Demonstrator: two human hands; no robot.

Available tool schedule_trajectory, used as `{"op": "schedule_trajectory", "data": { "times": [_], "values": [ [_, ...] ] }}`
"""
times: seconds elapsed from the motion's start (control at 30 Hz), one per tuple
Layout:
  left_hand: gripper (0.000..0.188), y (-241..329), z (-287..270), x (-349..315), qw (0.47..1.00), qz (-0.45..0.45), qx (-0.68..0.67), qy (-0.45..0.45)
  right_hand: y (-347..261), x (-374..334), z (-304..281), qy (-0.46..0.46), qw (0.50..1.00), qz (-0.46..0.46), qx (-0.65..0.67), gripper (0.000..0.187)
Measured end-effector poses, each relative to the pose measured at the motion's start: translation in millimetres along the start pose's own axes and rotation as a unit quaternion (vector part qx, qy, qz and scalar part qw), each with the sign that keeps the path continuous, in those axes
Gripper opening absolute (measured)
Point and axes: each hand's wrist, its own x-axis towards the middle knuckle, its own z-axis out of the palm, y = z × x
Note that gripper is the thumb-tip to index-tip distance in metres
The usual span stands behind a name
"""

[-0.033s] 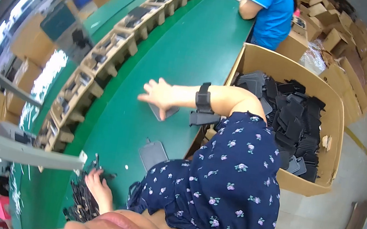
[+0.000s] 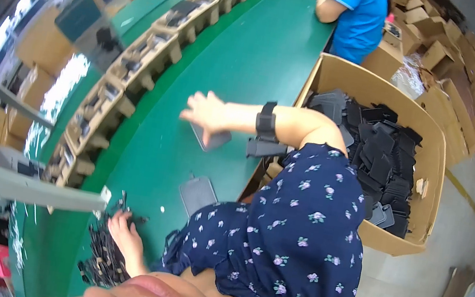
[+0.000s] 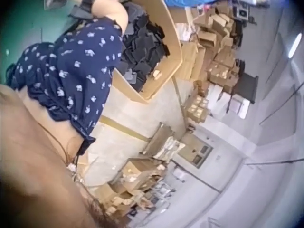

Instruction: The recorder is assembling electronic cables and plastic housings at a manual assembly station on a production floor.

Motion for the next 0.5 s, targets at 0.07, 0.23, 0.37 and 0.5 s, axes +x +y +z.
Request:
{"op": "schedule_trajectory", "data": {
  "times": [0.07,0.23,0.37,0.5],
  "values": [
    [0.029,1.7,3.2,8.4,1.000,0.022,-0.003,0.008,18.5,10.8,7.4,0.048,0.997,0.037,0.039,0.062],
    [0.025,6.8,-5.2,17.7,1.000,0.020,0.013,0.016,54.1,40.1,12.5,0.049,0.946,0.215,0.239,0.035],
    [0.020,2.9,-6.7,19.0,1.000,0.012,-0.009,0.012,59.7,37.8,15.5,-0.008,0.959,0.250,0.137,0.042],
    [0.020,-6.9,-6.7,11.6,0.999,-0.004,-0.032,0.003,47.0,37.0,24.7,0.090,0.985,0.135,0.063,0.058]
  ]
}}
